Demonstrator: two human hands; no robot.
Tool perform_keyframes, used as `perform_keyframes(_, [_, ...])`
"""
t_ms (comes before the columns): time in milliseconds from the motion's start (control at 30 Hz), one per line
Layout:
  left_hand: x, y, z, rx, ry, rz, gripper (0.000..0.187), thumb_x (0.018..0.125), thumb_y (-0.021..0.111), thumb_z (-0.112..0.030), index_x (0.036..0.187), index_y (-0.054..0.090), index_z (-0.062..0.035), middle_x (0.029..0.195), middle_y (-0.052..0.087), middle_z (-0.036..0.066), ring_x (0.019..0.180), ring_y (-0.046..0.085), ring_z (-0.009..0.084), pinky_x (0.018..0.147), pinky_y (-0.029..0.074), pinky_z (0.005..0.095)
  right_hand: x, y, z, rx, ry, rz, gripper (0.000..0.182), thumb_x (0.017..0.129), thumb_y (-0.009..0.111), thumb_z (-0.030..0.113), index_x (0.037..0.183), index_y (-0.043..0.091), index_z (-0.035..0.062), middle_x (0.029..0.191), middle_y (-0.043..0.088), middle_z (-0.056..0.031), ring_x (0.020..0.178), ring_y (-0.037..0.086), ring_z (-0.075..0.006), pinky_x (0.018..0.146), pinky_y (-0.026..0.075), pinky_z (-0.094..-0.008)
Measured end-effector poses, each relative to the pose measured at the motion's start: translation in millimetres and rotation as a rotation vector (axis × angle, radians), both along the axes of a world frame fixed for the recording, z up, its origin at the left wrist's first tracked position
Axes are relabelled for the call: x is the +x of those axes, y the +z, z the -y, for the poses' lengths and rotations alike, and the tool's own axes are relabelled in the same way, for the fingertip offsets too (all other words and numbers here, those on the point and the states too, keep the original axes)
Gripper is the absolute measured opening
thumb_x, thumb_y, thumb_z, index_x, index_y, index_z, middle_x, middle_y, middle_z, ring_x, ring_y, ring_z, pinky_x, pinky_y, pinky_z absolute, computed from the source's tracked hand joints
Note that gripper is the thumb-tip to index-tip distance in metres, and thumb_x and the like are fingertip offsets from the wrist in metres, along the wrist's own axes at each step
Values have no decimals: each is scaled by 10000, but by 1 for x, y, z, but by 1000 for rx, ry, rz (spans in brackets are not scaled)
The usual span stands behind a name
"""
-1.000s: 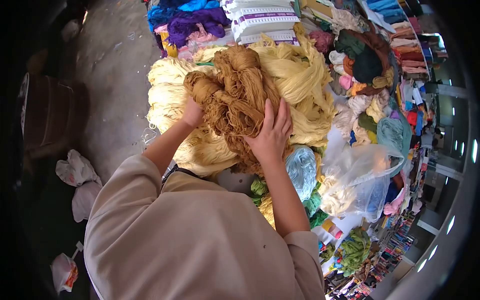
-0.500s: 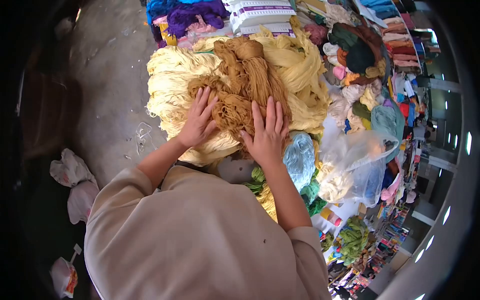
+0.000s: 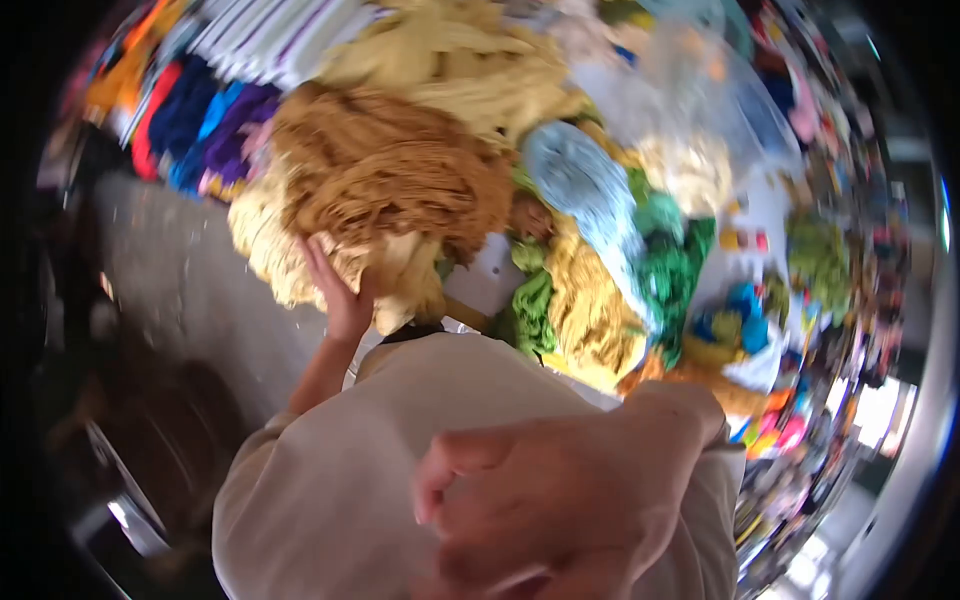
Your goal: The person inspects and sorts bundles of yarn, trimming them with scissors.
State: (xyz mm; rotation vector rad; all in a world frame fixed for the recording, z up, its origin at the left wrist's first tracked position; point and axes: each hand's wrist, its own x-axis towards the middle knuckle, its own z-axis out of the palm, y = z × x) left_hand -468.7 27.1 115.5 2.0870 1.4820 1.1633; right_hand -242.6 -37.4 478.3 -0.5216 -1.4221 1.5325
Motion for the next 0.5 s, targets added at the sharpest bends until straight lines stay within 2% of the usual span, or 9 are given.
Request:
perform_keyframes(33, [5, 5, 0, -1, -33, -19, 910, 841, 659, -77, 1541, 89, 34, 1587, 8, 337, 1469, 60, 504, 1171, 137, 536, 5, -1, 10, -26, -124, -23, 360, 921, 691, 304, 1271, 616, 340, 826, 645, -13, 516, 453, -117, 648, 446, -334])
perform_keyframes(67, [12, 18, 1, -51, -72, -24, 907, 840, 652, -78, 1538, 84, 36, 1583, -9, 342, 1469, 42, 506, 1167, 118, 559, 16, -11, 14, 109, -112, -77, 361, 936, 654, 197, 1265, 613, 342, 830, 647, -16, 513, 450, -108, 641, 445, -315])
perform_keyframes(133, [28, 31, -1, 31, -219, -17, 884, 846, 648, -82, 1529, 101, 45, 1581, -19, 340, 1471, 31, 500, 1168, 94, 570, 42, -21, 26, 249, -166, -114, 398, 951, 617, 90, 1258, 611, 344, 834, 648, -20, 509, 446, -99, 634, 443, -296])
perform_keyframes(167, [39, 38, -2, 86, -300, -21, 860, 865, 636, -99, 1528, 108, 45, 1578, -24, 343, 1473, 19, 496, 1168, 88, 578, 57, -24, 34, 374, -110, -85, 434, 948, 583, 37, 1249, 613, 348, 835, 650, -23, 503, 444, -100, 632, 443, -295])
perform_keyframes(233, [65, 48, 0, 101, -444, -48, 832, 886, 626, -131, 1525, 122, 42, 1576, -30, 342, 1474, 10, 493, 1160, 81, 604, 75, -27, 61, 501, -113, -46, 478, 946, 549, -17, 1241, 615, 353, 837, 651, -27, 497, 442, -101, 630, 444, -294])
perform_keyframes(333, [116, 50, 6, 190, -624, -122, 804, 894, 635, -179, 1510, 168, 41, 1582, 10, 328, 1465, 26, 513, 1152, 81, 634, 102, -22, 103, 286, -457, -140, 551, 939, 508, -56, 1270, 602, 374, 870, 653, -36, 500, 449, -111, 630, 447, -305])
perform_keyframes(367, [137, 52, 11, 221, -681, -174, 795, 897, 635, -197, 1506, 182, 42, 1582, 29, 325, 1462, 36, 517, 1153, 85, 635, 116, -22, 116, 291, -459, -99, 573, 936, 505, -59, 1294, 588, 381, 891, 654, -43, 507, 455, -115, 635, 449, -312])
perform_keyframes(433, [180, 46, 26, 148, -771, -101, 778, 912, 615, -232, 1505, 194, 42, 1583, 49, 319, 1456, 89, 517, 1156, 120, 611, 143, -23, 148, 307, -500, -49, 596, 933, 503, -62, 1318, 574, 388, 912, 655, -51, 514, 461, -119, 640, 452, -319])
perform_keyframes(500, [225, 39, 47, 138, -828, -83, 779, 910, 610, -235, 1506, 195, 47, 1588, 73, 307, 1455, 120, 508, 1157, 142, 583, 169, -31, 181, 631, -447, 140, 603, 937, 503, -50, 1340, 555, 396, 930, 655, -63, 528, 470, -126, 666, 455, -336])
